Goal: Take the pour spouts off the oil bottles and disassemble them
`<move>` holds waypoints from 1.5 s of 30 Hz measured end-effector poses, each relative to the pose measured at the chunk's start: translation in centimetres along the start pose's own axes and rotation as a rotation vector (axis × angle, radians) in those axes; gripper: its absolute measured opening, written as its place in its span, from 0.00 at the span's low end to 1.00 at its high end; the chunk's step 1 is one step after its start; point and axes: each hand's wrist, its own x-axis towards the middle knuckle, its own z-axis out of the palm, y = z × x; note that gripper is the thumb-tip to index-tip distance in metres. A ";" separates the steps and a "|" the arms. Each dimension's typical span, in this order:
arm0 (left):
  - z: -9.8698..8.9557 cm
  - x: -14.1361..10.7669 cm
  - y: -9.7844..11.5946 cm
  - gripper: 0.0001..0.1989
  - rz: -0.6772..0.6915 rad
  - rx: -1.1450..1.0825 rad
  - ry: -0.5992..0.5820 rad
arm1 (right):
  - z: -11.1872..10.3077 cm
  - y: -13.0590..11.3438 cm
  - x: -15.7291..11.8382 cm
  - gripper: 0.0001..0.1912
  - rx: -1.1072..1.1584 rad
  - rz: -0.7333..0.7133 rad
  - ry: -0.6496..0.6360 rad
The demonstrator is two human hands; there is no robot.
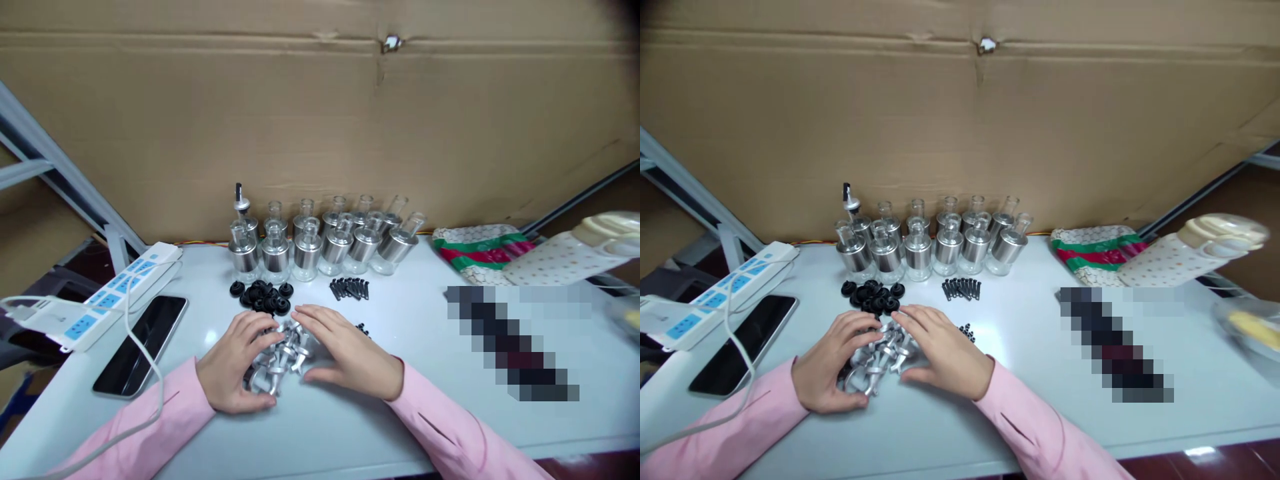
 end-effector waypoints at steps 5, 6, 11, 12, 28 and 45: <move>0.5 -0.1 1.5 0.21 0.102 0.017 0.255 | -0.4 -0.1 0.0 0.39 0.052 -0.008 0.110; 0.7 -0.1 1.7 0.19 0.106 0.028 0.287 | -0.4 -0.1 0.0 0.36 0.069 -0.009 0.167; 0.7 0.1 1.8 0.14 0.052 0.028 0.357 | -2.3 -1.0 1.8 0.19 0.038 -0.013 0.477; 0.6 0.1 1.7 0.14 0.038 0.016 0.368 | -3.1 -1.3 2.8 0.16 0.012 -0.027 0.504; 0.5 -0.1 0.6 0.13 -0.015 0.002 0.453 | -9.0 -1.8 25.0 0.22 -0.259 0.432 0.311; -0.1 0.5 1.0 0.24 -0.124 0.199 0.811 | -13.4 -4.7 9.8 0.11 0.075 -0.055 1.107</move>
